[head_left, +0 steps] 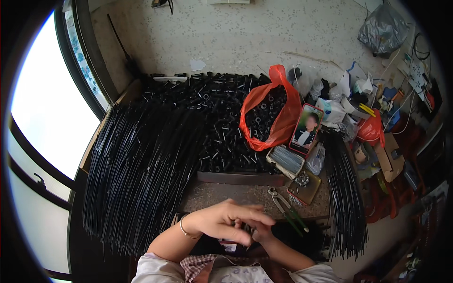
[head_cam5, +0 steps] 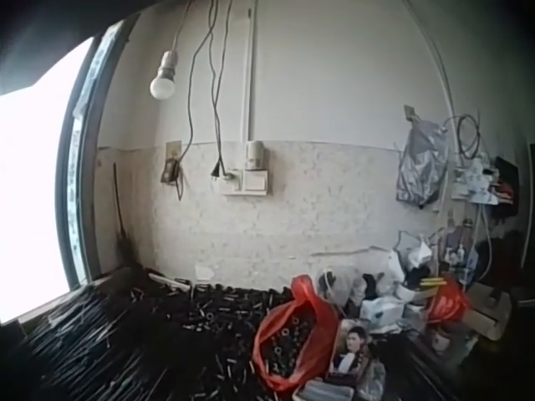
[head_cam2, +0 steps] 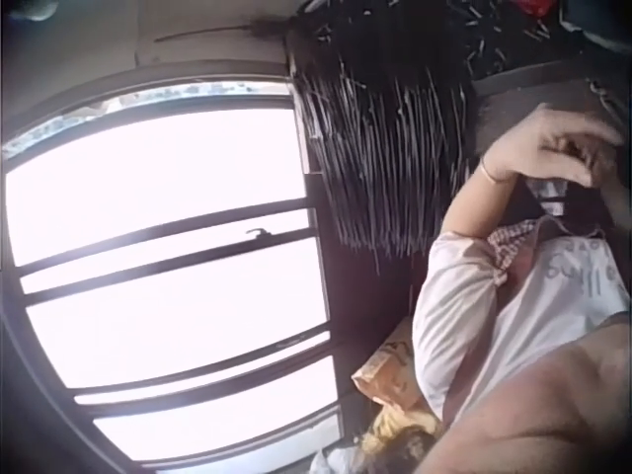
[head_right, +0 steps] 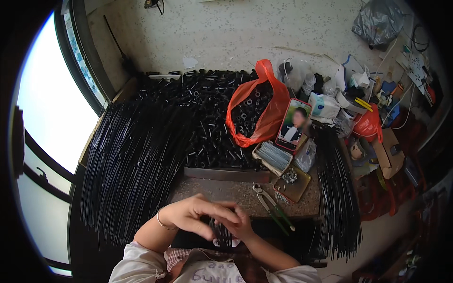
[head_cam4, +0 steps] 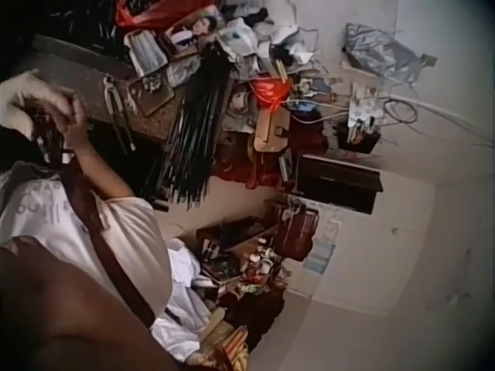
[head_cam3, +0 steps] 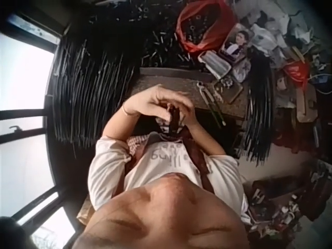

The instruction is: Assembling and bundling sets of black electrical cables by attaching plastic components.

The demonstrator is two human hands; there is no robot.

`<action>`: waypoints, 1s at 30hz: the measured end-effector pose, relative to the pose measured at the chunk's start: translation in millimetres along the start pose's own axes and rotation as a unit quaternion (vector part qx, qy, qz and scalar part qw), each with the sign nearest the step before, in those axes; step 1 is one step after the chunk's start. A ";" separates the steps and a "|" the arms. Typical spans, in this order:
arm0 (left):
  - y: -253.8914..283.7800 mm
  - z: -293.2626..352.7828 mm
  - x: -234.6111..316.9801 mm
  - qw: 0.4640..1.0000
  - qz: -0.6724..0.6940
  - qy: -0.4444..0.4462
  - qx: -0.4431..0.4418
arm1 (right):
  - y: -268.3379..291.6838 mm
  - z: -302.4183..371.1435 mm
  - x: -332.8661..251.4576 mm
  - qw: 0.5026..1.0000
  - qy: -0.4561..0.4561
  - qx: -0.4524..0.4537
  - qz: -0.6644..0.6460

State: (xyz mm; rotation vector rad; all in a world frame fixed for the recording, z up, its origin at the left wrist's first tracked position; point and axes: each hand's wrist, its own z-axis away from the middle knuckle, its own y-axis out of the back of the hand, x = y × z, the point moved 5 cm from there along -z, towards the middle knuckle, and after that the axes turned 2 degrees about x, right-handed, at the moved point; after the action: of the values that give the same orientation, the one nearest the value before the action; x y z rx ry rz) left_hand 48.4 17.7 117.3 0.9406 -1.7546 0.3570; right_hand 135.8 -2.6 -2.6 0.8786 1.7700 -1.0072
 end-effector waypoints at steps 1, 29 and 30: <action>2.3 -4.1 -4.6 0.995 0.089 0.021 -0.039 | 3.4 1.7 12.0 0.993 -0.116 0.015 -0.014; 168.2 -69.6 -72.4 0.767 -0.517 0.188 0.330 | 9.8 7.9 -0.6 0.971 -0.095 0.217 -0.018; 164.3 -61.1 -67.9 0.786 -0.460 0.178 0.373 | 6.1 7.1 -6.4 0.971 -0.091 0.217 -0.033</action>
State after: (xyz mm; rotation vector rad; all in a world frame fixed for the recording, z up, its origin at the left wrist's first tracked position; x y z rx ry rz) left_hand -23.9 191.2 112.9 2.0075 -0.6047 0.5339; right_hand 145.8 -7.4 -0.3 0.9587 1.4548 -1.5056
